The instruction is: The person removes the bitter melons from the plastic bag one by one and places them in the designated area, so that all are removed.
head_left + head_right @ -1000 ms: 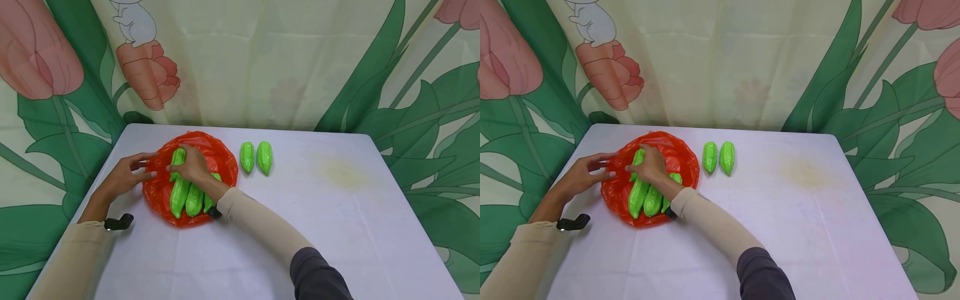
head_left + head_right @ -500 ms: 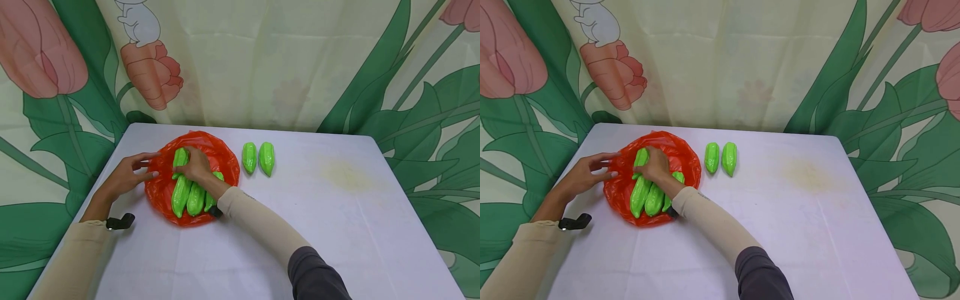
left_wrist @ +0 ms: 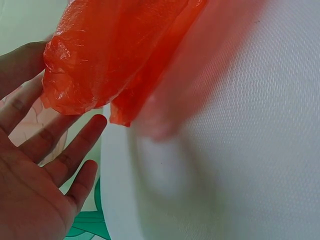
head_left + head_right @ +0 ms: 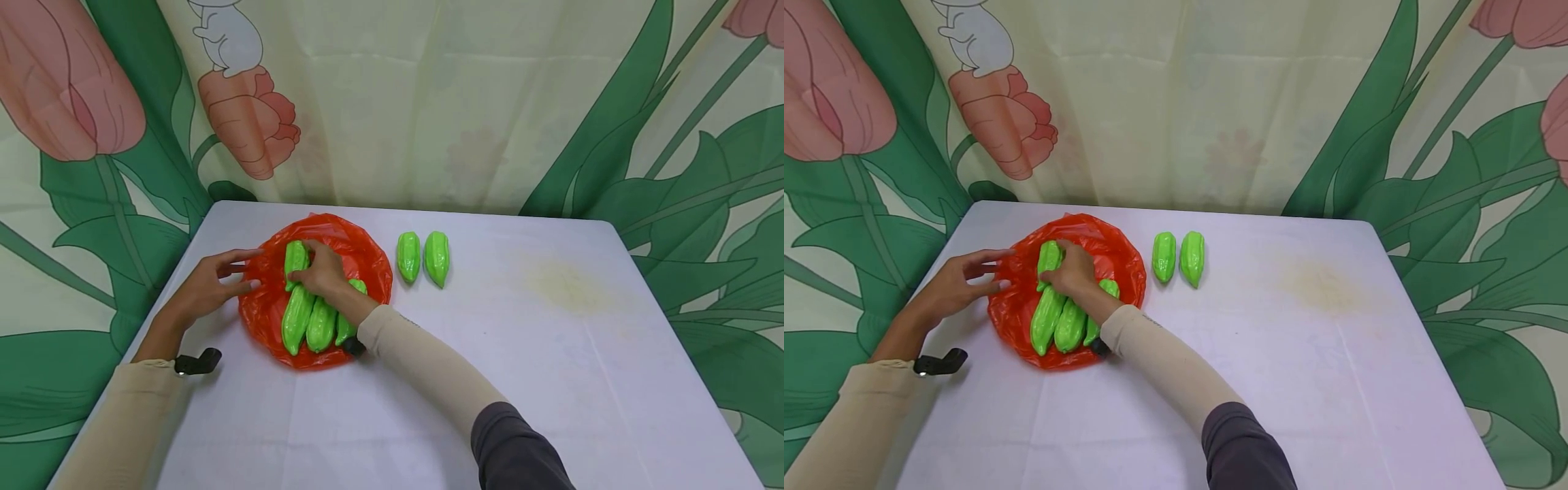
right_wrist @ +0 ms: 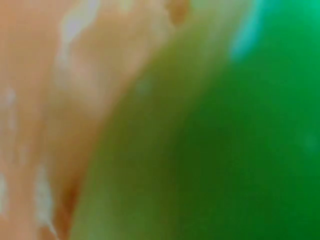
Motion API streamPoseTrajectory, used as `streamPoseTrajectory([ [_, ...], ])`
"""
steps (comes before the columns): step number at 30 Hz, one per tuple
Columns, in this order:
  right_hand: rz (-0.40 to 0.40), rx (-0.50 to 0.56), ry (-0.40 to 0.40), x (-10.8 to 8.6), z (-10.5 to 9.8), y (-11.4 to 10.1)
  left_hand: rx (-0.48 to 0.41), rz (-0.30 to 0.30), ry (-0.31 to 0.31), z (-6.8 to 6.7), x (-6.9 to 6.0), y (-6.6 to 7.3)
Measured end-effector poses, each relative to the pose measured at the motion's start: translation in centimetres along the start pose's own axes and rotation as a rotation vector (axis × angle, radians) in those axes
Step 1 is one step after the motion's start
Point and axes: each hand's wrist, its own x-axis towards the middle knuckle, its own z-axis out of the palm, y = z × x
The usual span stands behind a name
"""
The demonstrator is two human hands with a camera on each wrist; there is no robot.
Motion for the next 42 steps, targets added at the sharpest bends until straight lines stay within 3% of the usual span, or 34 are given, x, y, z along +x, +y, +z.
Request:
streamPoseTrajectory([
  [9,0.039,0.146,-0.015,-0.3,-0.1,-0.2,-0.002,0.002,0.007,-0.1,-0.1,-0.1],
  [27,0.008,0.365,-0.061,-1.2,-1.6,-1.0,0.009,0.002,0.012,-0.2,-0.1,-0.1],
  [42,-0.034,0.316,-0.038,-1.7,-3.7,-1.4,0.007,0.0,0.011,-0.1,0.0,-0.4],
])
